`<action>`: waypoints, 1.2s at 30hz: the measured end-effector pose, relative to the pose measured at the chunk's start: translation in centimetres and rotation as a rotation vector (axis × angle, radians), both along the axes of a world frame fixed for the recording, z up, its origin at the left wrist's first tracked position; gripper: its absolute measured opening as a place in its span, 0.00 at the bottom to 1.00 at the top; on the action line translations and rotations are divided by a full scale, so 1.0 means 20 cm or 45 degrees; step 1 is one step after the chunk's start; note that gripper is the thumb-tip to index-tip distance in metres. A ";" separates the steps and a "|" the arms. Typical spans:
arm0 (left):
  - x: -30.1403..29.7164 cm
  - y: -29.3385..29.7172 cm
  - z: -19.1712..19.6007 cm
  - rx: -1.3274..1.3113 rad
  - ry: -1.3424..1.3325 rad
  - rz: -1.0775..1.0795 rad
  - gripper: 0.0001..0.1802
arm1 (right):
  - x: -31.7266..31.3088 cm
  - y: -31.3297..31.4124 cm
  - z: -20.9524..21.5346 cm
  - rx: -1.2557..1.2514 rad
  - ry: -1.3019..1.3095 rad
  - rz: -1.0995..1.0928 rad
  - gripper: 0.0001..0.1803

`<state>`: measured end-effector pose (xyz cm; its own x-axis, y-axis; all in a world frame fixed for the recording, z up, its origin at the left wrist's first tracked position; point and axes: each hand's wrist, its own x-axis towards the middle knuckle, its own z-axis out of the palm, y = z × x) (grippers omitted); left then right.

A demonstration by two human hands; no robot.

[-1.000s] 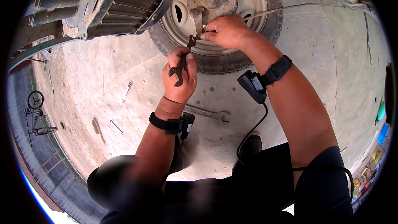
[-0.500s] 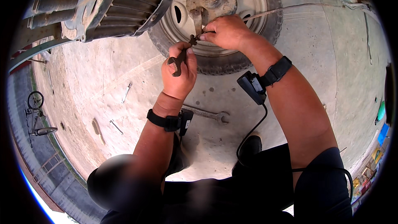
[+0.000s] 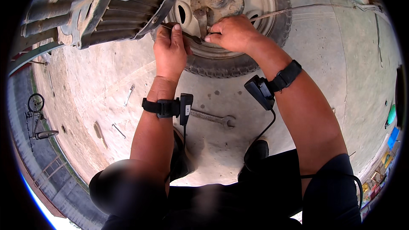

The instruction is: The person uses a wrench to loosen and remove bolts from the vehicle's suspension system near the wheel. They remove several bolts and a metal rod, placing them on the ground.

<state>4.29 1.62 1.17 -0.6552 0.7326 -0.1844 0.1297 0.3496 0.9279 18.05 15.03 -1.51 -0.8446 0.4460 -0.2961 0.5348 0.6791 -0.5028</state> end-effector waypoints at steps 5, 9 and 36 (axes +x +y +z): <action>-0.20 0.19 -0.08 -0.328 -0.747 0.125 0.11 | -0.01 0.00 0.01 -0.007 -0.004 0.012 0.24; -0.25 0.21 -0.11 -0.446 -0.698 -0.036 0.10 | -0.01 0.00 0.01 -0.010 -0.034 0.022 0.24; 0.15 -0.26 -0.12 0.184 0.854 -0.263 0.07 | -0.01 0.00 0.03 -0.019 -0.072 0.001 0.23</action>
<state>7.35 -3.57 -1.28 -0.4385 0.8408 0.3175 0.7388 0.1361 0.6600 17.88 15.04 -1.00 -0.8264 0.4409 -0.3502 0.5625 0.6720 -0.4816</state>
